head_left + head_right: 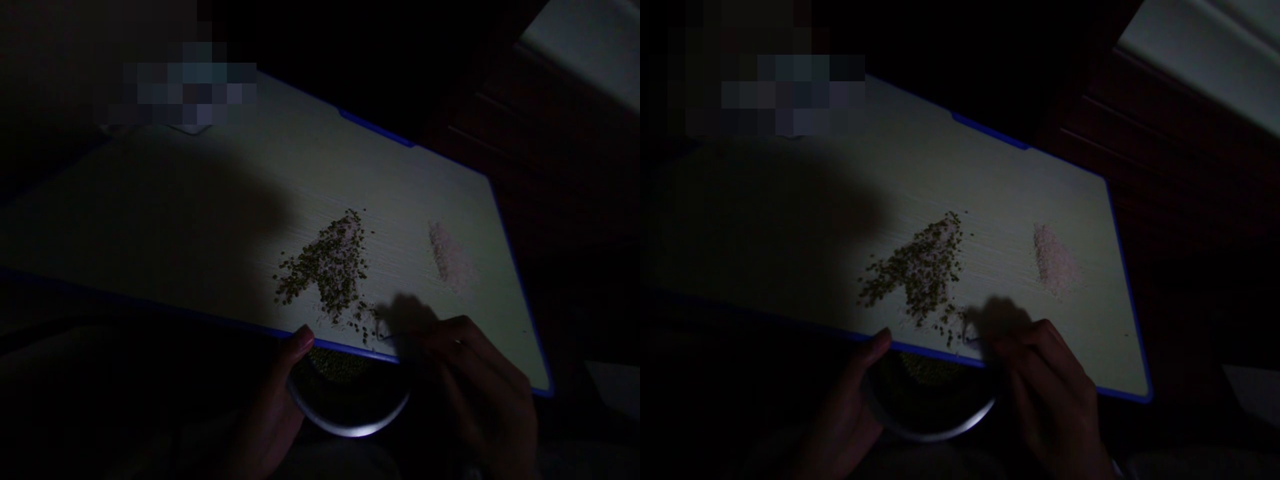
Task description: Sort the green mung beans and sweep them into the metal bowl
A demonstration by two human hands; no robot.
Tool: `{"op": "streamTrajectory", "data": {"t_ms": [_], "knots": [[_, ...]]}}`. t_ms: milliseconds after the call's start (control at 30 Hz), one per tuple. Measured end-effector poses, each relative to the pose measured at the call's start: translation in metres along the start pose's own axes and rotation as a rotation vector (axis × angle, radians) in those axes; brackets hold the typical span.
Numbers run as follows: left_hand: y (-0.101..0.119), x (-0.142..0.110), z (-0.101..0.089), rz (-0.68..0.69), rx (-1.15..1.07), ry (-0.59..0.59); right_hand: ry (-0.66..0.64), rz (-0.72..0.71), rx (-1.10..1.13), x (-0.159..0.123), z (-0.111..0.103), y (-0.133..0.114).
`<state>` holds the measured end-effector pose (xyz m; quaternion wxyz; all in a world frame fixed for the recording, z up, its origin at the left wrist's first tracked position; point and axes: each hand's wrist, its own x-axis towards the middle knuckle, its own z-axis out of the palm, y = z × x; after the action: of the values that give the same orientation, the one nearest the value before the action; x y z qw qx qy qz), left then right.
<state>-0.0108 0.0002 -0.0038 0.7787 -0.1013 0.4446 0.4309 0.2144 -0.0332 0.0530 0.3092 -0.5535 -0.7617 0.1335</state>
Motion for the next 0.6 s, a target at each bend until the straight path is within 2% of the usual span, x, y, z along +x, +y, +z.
{"op": "streamTrajectory", "data": {"t_ms": [133,333,467,600], "knots": [[-0.001,0.000,-0.001,0.045,0.004,0.006,0.071,0.022,-0.029,0.003,-0.002,0.003],[-0.001,0.002,-0.001,0.036,-0.008,0.016,0.067,0.005,-0.058,0.010,-0.004,0.007],[0.000,0.002,0.000,0.005,-0.012,0.028,0.111,-0.005,-0.108,0.013,-0.004,0.010],[-0.002,0.001,0.000,0.027,-0.045,-0.013,0.095,0.010,-0.135,0.012,-0.003,0.007]]}}
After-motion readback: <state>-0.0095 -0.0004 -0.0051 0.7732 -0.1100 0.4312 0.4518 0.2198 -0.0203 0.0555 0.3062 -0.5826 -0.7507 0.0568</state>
